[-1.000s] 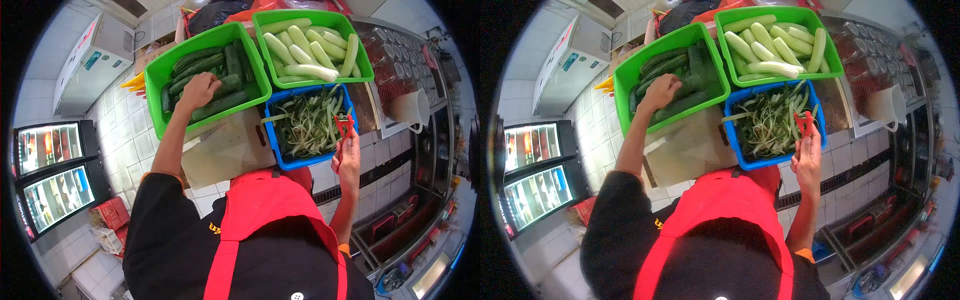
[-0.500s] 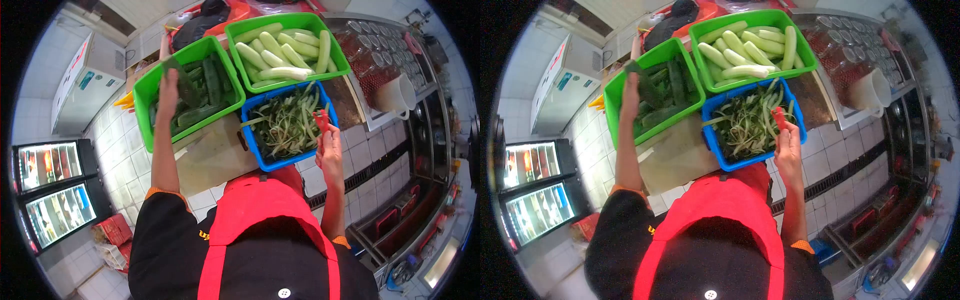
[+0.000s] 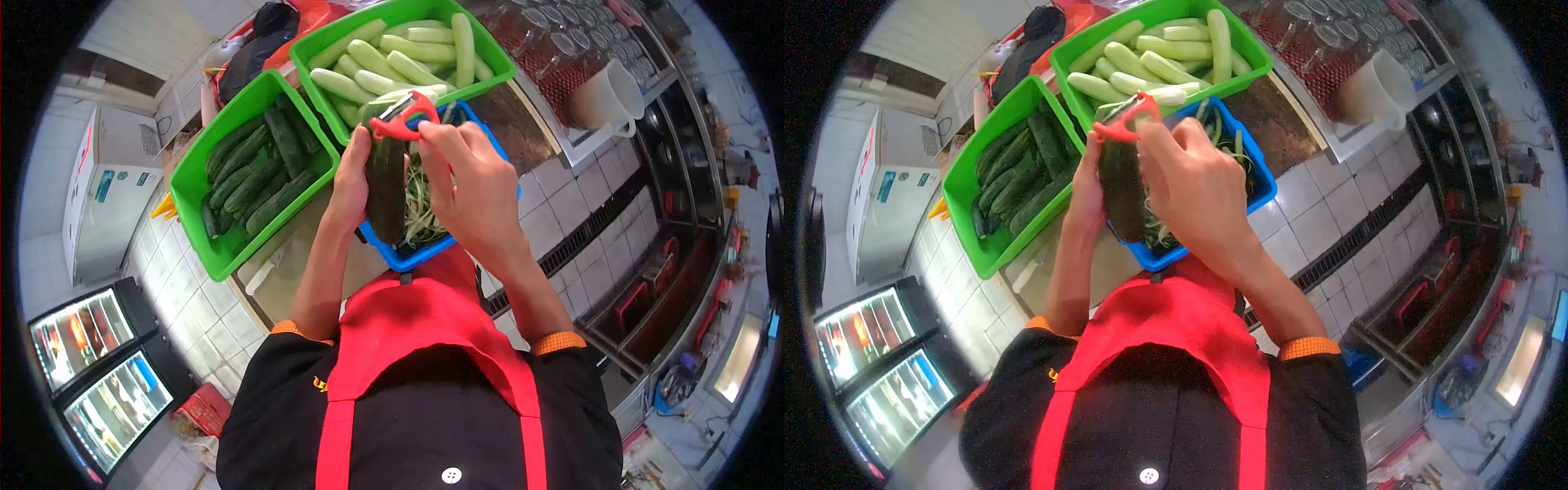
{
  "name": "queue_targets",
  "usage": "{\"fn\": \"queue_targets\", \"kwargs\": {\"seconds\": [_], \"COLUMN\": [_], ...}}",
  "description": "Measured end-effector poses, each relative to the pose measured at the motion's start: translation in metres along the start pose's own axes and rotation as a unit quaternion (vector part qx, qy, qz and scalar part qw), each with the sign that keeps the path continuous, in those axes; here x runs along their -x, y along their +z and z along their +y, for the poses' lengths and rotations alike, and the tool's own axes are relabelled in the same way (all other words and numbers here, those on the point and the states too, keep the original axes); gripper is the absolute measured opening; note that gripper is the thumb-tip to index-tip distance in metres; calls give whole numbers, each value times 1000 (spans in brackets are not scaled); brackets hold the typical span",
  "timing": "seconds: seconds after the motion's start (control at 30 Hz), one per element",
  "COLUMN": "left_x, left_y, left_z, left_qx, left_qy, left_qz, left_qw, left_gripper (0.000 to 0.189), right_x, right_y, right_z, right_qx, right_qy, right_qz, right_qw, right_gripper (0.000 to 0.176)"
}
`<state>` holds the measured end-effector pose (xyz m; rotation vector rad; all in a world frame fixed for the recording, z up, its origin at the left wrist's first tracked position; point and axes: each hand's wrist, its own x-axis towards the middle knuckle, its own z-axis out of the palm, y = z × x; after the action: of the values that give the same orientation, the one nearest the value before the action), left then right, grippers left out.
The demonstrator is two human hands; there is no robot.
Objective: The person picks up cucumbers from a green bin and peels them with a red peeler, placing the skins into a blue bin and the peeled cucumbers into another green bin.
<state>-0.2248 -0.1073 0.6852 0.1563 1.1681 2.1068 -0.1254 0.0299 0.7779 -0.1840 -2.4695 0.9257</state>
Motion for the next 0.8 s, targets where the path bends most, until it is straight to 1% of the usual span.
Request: {"fn": "queue_targets", "kwargs": {"seconds": [0.03, 0.07, 0.13, 0.17, 0.23, 0.3, 0.37, 0.43, 0.47, 0.5, 0.53, 0.57, 0.6, 0.63, 0.67, 0.7, 0.77, 0.8], "left_x": [-1, -1, 1, -2, -8, -10, -14, -23, -27, -29, -33, -40, -47, -52, -57, -55, -59, -58], "left_y": [2, 5, 13, 11, 3, -1, -3, -4, -5, -7, -9, -13, -32, -46, -58, -59, -55, -52], "left_z": [-2, -1, 5, 4, -1, -1, -2, -5, -2, 5, 12, 17, 14, 11, 8, 9, 12, 13], "left_qx": [2, 0, -40, -42, -89, -84, -81, -113, -112, -32, 49, 83, 98, 144, 188, 187, 260, 262], "left_qy": [2, -2, 54, 52, 94, 86, 77, 105, 105, 60, 16, 14, 15, 2, -11, -12, -14, -14], "left_qz": [3, 2, 5, 3, -2, 3, 9, 88, 90, 124, 156, 194, 188, 192, 194, 196, 183, 184], "left_qw": [1000, 1000, 998, 998, 992, 993, 994, 984, 984, 990, 987, 977, 977, 971, 963, 963, 948, 947], "left_gripper": [43, 43, 37, 37, 34, 34, 34, 40, 40, 46, 52, 62, 64, 64, 65, 65, 68, 68], "right_x": [-3, -5, -6, -7, -8, -9, -9, 1, 8, 24, 37, 51, 62, 74, 85, 90, 87, 83], "right_y": [1, 1, 1, 2, 6, 11, 20, 28, 34, 43, 45, 42, 40, 41, 43, 42, 37, 34], "right_z": [2, 2, 2, 3, 4, 6, 9, 12, 14, 15, 13, 11, 12, 16, 22, 25, 32, 35], "right_qx": [22, 43, 53, 64, 64, 65, 35, 13, -9, -40, -40, -65, -91, -93, -85, -75, -95, -116], "right_qy": [1, 2, 11, 13, 27, 38, 48, 55, 59, 57, 57, 84, 111, 109, 105, 103, 112, 125], "right_qz": [-4, -7, -16, -26, -25, -27, -8, -23, -38, -35, -38, -61, -85, -89, -132, -174, -163, -152], "right_qw": [1000, 999, 998, 998, 997, 997, 998, 998, 998, 997, 997, 992, 986, 986, 982, 976, 976, 974], "right_gripper": [17, 16, 15, 13, 13, 12, 11, 11, 11, 12, 12, 10, 9, 9, 10, 10, 10, 11]}}
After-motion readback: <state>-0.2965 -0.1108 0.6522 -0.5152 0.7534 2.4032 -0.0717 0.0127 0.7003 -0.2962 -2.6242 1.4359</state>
